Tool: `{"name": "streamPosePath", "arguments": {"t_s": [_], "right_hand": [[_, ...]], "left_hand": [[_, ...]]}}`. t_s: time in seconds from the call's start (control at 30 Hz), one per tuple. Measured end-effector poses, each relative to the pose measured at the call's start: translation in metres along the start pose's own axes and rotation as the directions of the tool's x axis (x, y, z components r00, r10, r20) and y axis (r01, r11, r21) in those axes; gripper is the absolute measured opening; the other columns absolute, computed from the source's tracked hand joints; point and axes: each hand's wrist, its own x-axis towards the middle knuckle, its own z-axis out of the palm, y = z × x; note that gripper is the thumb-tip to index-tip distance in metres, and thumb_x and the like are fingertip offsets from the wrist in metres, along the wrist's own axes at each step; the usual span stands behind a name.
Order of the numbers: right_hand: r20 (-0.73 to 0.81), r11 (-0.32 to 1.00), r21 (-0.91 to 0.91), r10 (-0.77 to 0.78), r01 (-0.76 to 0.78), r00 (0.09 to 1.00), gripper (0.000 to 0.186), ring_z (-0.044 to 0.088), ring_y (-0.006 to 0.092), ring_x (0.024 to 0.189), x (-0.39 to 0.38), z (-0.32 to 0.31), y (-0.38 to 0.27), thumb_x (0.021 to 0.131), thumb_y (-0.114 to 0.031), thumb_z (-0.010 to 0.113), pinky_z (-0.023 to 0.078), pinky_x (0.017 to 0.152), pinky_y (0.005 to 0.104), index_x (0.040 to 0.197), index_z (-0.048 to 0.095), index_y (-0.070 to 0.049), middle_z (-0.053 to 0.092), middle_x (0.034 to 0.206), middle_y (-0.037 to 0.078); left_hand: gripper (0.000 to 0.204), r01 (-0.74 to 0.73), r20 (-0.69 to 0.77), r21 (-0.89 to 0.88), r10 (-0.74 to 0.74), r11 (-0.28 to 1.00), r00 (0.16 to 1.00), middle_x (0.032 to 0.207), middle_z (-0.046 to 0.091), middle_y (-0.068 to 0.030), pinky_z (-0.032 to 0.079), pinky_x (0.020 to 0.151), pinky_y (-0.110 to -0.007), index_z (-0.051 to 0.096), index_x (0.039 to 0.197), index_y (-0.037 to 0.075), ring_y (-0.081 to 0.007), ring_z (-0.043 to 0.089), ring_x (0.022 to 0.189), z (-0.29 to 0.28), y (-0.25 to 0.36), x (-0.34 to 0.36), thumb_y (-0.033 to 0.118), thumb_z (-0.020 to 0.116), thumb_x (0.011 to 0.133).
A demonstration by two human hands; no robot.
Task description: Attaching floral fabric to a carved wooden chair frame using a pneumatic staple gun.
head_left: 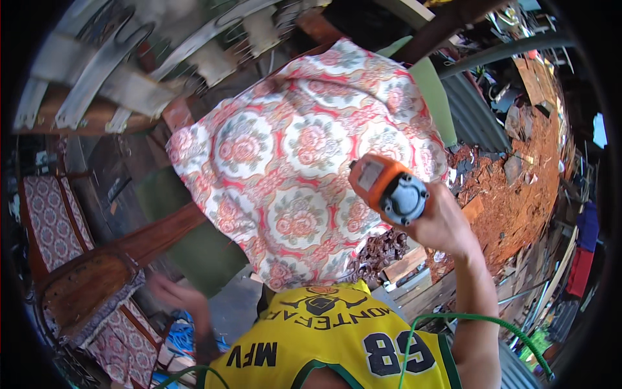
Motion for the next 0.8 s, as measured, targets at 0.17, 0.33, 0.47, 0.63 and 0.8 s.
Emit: {"name": "streamPosePath", "arguments": {"t_s": [0.17,0.33,0.47,0.63,0.8], "right_hand": [[-0.025,0.992,-0.037,0.118,-0.119,0.993,0.037,0.074,0.027,0.071,-0.026,-0.005,0.035,0.08,-0.016,0.081,0.058,0.072,0.0403,0.111,0.073,0.001,0.073,0.078,0.019],[-0.336,0.964,-0.251,-0.167,0.082,0.927,0.076,0.073,0.0406,0.082,-0.021,0.048,0.05,0.078,-0.019,0.074,0.06,0.076,0.0487,0.145,0.051,0.01,0.07,0.096,0.027],[-0.41,0.93,-0.344,-0.276,0.133,0.869,0.089,0.064,0.0328,0.081,0.005,0.104,0.052,0.076,-0.018,0.076,0.055,0.073,0.0446,0.153,0.043,0.01,0.064,0.095,0.019],[-0.438,0.915,-0.369,-0.327,0.164,0.837,0.084,0.059,0.0329,0.085,0.015,0.155,0.055,0.079,-0.014,0.073,0.048,0.076,0.045,0.156,0.044,0.005,0.062,0.103,0.019],[-0.376,0.936,-0.312,-0.281,0.165,0.883,0.083,0.058,0.0345,0.094,0.017,0.154,0.051,0.083,-0.017,0.074,0.05,0.084,0.0463,0.155,0.041,0.01,0.061,0.108,0.02]], "left_hand": [[0.038,-0.124,0.826,-0.211,0.245,0.97,0.508,0.141,0.058,-0.0214,0.036,0.118,-0.056,0.065,0.128,0.001,-0.0391,0.05,0.138,0.083,0.143,-0.045,-0.003,0.056,0.092],[0.057,-0.549,0.616,-0.258,0.573,0.795,0.54,0.166,0.035,-0.0231,0.014,0.127,-0.061,0.04,0.16,0.008,-0.0447,0.029,0.155,0.281,0.214,0.055,0.033,0.047,0.11],[0.078,-0.405,0.617,-0.233,0.457,0.884,0.641,0.156,0.047,-0.027,0.023,0.124,-0.061,0.042,0.156,0.002,-0.0461,0.04,0.148,0.358,0.248,0.123,0.057,0.053,0.102],[0.101,-0.097,0.607,-0.06,0.113,0.993,0.787,0.126,0.07,-0.0239,0.046,0.108,-0.048,0.054,0.141,-0.01,-0.034,0.065,0.123,0.396,0.27,0.18,0.067,0.081,0.081],[0.091,0.32,0.961,-0.266,0.224,0.909,0.164,0.117,0.071,-0.0192,0.055,0.091,-0.037,0.064,0.127,-0.013,-0.0269,0.07,0.105,0.423,0.261,0.222,0.054,0.093,0.072]]}}
